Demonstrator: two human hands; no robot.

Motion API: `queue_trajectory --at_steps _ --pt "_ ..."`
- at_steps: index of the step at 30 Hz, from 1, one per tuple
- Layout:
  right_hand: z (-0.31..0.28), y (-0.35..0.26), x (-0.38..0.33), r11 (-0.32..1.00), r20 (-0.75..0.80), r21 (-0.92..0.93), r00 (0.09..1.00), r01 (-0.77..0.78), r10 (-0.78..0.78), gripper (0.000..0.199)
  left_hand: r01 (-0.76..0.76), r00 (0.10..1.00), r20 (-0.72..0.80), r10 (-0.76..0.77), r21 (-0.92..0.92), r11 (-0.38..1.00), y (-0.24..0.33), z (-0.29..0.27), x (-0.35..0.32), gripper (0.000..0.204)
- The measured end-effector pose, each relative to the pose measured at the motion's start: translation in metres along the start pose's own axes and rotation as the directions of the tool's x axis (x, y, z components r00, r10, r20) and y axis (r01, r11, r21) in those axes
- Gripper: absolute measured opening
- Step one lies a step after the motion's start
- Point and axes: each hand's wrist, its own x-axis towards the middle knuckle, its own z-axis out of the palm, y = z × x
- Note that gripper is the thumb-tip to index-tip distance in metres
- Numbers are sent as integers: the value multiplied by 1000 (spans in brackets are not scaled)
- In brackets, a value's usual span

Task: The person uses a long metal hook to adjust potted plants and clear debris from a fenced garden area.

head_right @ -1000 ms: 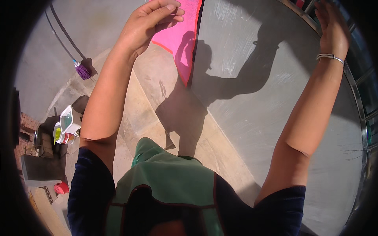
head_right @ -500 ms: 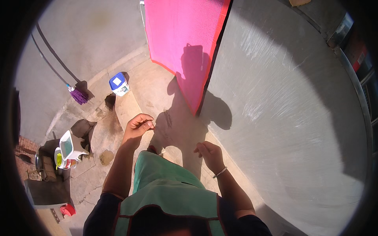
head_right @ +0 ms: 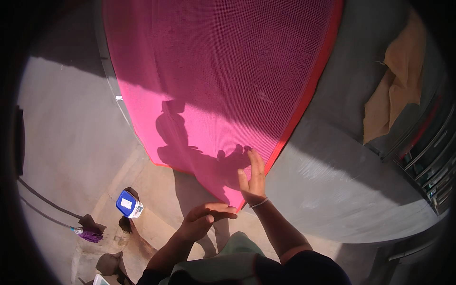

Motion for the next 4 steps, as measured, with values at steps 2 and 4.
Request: queue_trajectory --at_steps 2,4 --pt "9 3 13 978 -102 86 975 -188 196 55 224 964 -186 -193 164 961 23 -20 29 51" --pt "19 19 40 938 -154 164 931 -306 330 59 276 956 -144 -254 158 948 39 -24 85 57"
